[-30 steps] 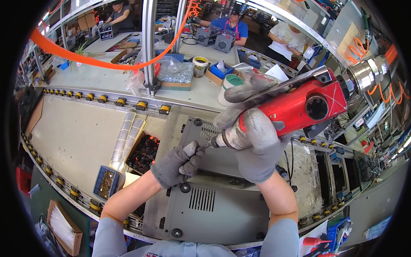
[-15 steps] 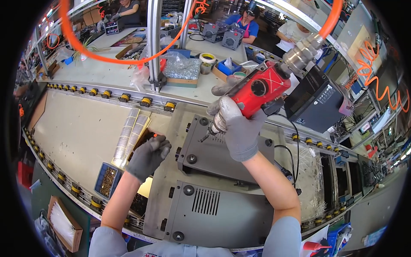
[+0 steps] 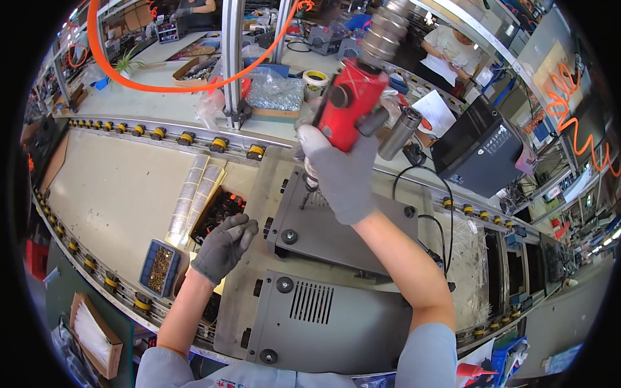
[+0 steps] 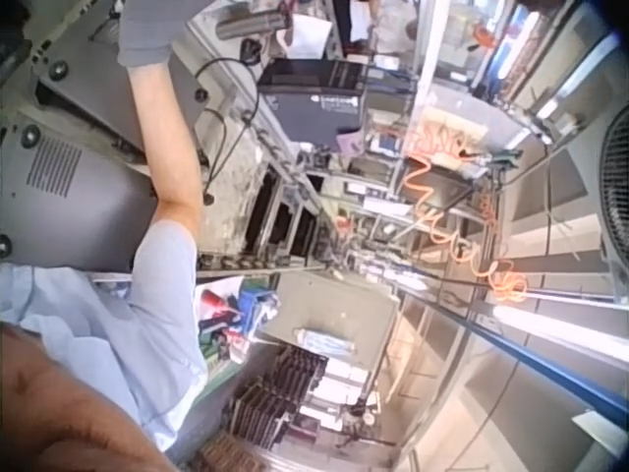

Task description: Assembling, sealing, and labeling components of power inverters on a production line.

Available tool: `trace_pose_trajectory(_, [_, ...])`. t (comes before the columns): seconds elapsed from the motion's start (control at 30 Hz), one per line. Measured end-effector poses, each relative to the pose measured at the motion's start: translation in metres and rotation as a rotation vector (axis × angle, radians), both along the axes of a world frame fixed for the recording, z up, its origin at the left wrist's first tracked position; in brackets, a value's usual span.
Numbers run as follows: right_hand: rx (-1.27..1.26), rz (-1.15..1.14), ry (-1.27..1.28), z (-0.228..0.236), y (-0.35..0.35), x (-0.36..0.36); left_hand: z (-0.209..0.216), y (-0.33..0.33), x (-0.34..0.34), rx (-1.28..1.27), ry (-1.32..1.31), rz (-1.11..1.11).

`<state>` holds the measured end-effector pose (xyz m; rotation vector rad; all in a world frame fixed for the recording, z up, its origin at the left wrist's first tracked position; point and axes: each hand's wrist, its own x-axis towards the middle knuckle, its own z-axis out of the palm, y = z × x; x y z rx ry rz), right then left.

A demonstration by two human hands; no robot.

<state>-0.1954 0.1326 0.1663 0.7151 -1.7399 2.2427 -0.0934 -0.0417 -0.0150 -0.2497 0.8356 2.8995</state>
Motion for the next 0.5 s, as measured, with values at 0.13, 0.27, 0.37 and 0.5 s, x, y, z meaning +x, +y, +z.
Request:
trace_pose_trajectory(0.13, [-0.006,-0.003,-0.053,-0.002,0.000,-0.005,0.015,0.004,0.003,0.016,-0.041,-0.016])
trace_pose_trajectory(0.27, [0.005,-0.045,-0.034,-0.007,-0.003,-0.007,0.021,0.004,0.005,0.001,-0.052,-0.023])
trace_pose_trajectory(0.37, [0.013,-0.045,0.027,-0.005,-0.005,-0.002,0.027,0.005,0.007,-0.051,-0.023,-0.063])
trace_pose_trajectory(0.5, [0.042,0.014,-0.038,-0.001,-0.005,0.004,0.021,-0.004,0.012,-0.018,0.087,-0.251])
